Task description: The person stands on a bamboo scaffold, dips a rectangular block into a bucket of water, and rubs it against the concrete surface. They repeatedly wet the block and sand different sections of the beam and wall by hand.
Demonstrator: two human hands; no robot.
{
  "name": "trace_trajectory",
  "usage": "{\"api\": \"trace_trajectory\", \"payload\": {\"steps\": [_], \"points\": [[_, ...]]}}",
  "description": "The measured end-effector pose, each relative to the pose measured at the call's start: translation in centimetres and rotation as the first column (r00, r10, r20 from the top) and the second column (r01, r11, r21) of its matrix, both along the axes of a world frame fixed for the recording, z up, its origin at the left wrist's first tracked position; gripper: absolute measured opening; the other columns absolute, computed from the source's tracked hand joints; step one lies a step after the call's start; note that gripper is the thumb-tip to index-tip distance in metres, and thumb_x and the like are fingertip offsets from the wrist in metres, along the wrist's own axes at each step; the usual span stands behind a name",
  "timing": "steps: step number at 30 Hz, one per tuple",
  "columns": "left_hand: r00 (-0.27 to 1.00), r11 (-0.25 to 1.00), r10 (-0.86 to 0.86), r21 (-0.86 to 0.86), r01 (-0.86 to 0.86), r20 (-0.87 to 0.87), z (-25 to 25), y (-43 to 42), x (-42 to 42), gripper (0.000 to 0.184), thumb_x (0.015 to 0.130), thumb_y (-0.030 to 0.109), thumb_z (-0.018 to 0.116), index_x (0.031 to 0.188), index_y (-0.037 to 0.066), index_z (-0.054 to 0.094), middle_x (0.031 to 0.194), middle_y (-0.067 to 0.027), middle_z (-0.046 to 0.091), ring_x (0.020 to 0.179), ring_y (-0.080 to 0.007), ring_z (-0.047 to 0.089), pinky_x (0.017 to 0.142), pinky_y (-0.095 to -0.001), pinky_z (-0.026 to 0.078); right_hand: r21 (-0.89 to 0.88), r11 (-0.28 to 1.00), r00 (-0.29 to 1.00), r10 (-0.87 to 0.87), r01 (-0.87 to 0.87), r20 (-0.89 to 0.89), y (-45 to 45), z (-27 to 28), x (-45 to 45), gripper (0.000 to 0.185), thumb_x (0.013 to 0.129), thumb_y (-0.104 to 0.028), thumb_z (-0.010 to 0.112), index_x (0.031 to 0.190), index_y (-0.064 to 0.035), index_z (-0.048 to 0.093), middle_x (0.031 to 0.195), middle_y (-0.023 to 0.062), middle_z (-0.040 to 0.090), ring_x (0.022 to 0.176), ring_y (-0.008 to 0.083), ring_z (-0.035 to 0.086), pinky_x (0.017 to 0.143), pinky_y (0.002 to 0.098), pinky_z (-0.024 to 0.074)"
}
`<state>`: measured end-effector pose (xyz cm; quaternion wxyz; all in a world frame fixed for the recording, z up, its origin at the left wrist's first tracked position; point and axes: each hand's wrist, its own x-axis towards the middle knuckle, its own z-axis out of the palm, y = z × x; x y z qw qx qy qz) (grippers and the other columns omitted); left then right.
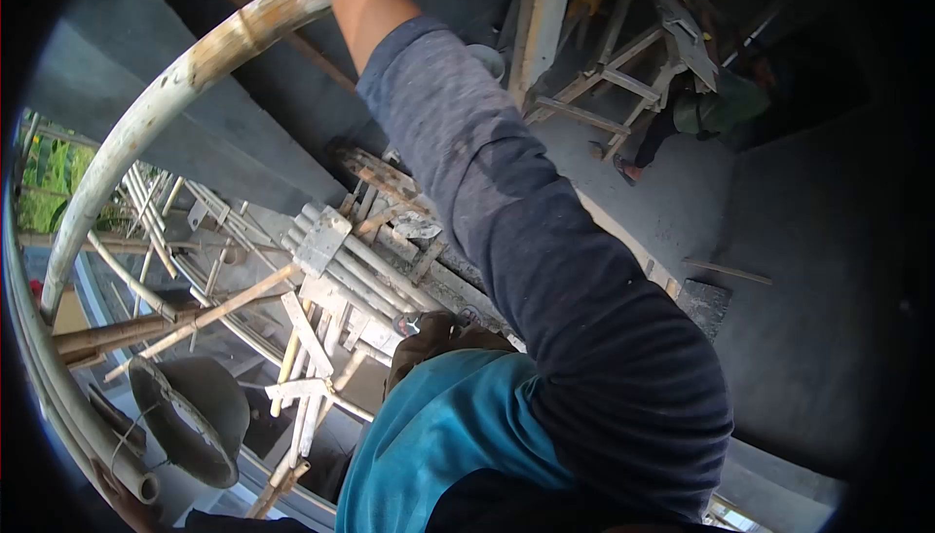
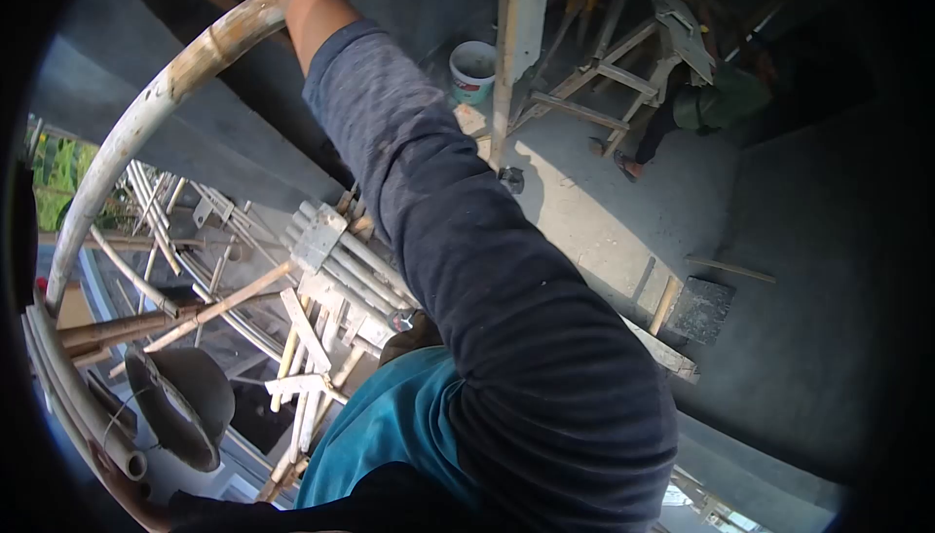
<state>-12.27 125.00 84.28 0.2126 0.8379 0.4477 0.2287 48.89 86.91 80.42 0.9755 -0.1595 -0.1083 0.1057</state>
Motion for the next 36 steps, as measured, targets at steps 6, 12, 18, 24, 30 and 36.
{"api": "trace_trajectory", "payload": {"steps": [6,12,18,24,30,36], "points": [[1.0,0.998,-0.015,0.058,0.014,0.011,0.5,-2.5,1.1,0.05,0.099,0.035,0.049,0.141,0.006,0.048,0.133,-0.0175,0.056,0.119,-0.0279,0.055,0.1,-0.0372,0.042,0.031,0.966,0.957,0.249,-0.256,0.152,-2.7,-3.0,-1.0,0.081,0.08,-0.07,0.049,0.128,-0.0056,0.046,0.127,0.0191,0.051,0.117,0.0411,0.05,0.101,0.0658,0.0329],[0.999,0.996,-0.004,0.089,0.001,0.033,-0.6,0.3,0.5,0.054,0.098,0.039,0.049,0.138,0.003,0.05,0.128,-0.0208,0.059,0.117,-0.0311,0.057,0.099,-0.0377,0.043,-0.006,0.933,0.917,0.354,-0.359,0.184,-8.5,-5.0,-6.3,0.062,0.076,-0.065,0.056,0.111,-0.0136,0.061,0.105,0.0106,0.061,0.101,0.0297,0.059,0.089,0.0626,0.046],[0.951,0.863,0.306,0.411,-0.294,0.037,-1.3,2.0,-1.3,0.053,0.093,0.042,0.057,0.131,0.005,0.058,0.121,-0.0176,0.065,0.111,-0.0331,0.063,0.095,-0.0389,0.046,-0.031,0.864,0.845,0.499,-0.503,0.191,-15.8,-12.7,-14.8,0.07,0.079,-0.056,0.06,0.129,-0.0069,0.051,0.109,0.0207,0.061,0.09,0.0332,0.066,0.075,0.0601,0.0572],[0.718,-0.089,-0.354,0.743,-0.664,0.6,2.5,-15.6,1.4,0.021,0.09,0.017,0.069,0.094,-0.003,0.07,0.088,-0.0141,0.071,0.076,-0.0228,0.069,0.075,-0.0315,0.056,-0.864,0.459,0.969,-0.024,-0.207,-0.245,-28.3,-31.2,-25.6,0.077,0.081,-0.039,0.063,0.148,-0.0109,0.037,0.143,0.0103,0.047,0.122,0.0292,0.054,0.101,0.0497,0.0452],[0.284,0.558,-0.784,0.827,-0.069,0.553,-6.9,-23.7,22.6,0.025,0.097,0.013,0.056,0.098,-0.01,0.064,0.094,-0.0211,0.068,0.078,-0.0278,0.067,0.074,-0.0354,0.058,-0.556,-0.828,0.997,0.083,0.068,-0.001,-31.8,-23.4,-32.4,0.104,0.068,-0.043,0.076,0.153,-0.0136,0.024,0.122,0.0166,0.055,0.115,0.0324,0.053,0.104,0.0459,0.0363],[0.516,0.455,-0.82,0.829,0.325,0.248,-6.4,-28.2,38.7,0.024,0.087,0.03,0.073,0.102,0.011,0.074,0.103,-0.0044,0.072,0.105,-0.0256,0.063,0.092,-0.0384,0.048,-0.266,-0.942,0.959,0.136,0.203,0.248,-31.4,-22.1,-33.3,0.099,0.066,-0.041,0.082,0.149,-0.0164,0.034,0.117,0.0089,0.056,0.106,0.0297,0.057,0.11,0.0516,0.0308]]}}
